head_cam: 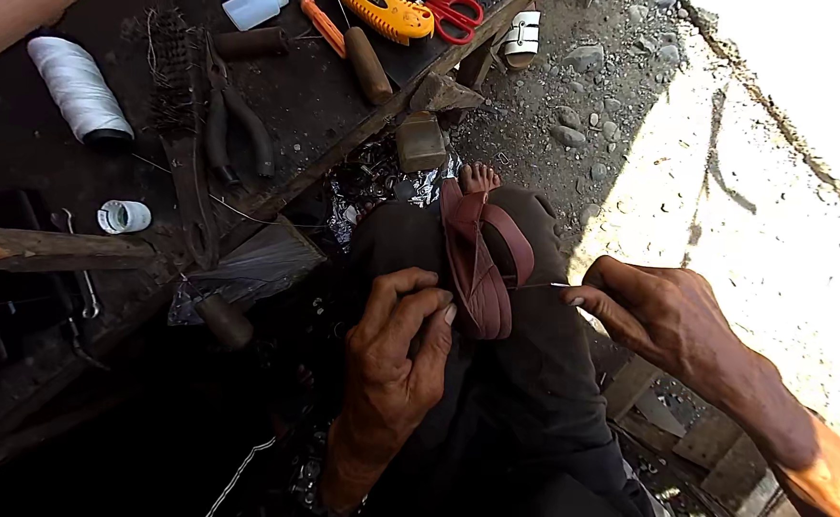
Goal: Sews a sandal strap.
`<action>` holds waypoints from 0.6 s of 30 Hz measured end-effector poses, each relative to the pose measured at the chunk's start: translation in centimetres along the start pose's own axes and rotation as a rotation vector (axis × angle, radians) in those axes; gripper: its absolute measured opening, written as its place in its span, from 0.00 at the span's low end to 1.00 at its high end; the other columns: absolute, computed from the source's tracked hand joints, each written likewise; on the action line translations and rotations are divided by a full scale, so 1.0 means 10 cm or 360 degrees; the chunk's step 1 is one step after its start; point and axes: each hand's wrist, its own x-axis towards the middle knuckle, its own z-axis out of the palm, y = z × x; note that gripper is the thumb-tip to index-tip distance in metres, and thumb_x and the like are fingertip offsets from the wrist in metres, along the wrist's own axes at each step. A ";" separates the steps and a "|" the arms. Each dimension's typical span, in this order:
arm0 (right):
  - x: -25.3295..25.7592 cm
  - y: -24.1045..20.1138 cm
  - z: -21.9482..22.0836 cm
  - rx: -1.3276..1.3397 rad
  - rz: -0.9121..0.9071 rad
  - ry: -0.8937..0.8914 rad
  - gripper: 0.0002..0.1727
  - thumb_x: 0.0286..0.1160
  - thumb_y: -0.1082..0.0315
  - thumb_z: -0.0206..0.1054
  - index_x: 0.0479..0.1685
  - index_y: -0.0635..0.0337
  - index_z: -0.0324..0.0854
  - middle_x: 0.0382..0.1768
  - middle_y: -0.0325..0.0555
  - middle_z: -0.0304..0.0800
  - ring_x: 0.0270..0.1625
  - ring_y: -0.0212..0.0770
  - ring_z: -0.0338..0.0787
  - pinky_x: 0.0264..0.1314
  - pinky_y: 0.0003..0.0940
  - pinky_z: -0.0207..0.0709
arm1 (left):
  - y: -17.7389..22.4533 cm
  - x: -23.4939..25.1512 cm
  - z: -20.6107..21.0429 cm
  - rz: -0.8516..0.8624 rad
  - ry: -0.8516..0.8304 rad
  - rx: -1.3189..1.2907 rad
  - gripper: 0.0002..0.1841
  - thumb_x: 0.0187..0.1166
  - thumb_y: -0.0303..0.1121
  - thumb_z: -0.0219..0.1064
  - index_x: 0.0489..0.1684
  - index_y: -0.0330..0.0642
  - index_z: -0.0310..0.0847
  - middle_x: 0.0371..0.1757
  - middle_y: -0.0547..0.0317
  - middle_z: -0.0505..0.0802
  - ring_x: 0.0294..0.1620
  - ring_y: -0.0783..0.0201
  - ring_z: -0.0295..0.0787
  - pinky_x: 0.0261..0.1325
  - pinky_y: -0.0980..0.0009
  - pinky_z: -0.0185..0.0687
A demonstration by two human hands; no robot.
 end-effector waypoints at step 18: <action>-0.29 0.06 0.19 0.1578 -0.0009 -0.0278 0.18 0.93 0.55 0.56 0.46 0.59 0.86 0.32 0.33 0.88 0.32 0.22 0.85 0.34 0.17 0.80 | -0.22 0.02 -0.21 0.0089 -0.0016 0.0098 0.12 0.80 0.26 0.63 0.50 0.35 0.93 0.32 0.62 0.88 0.33 0.79 0.80 0.38 0.85 0.76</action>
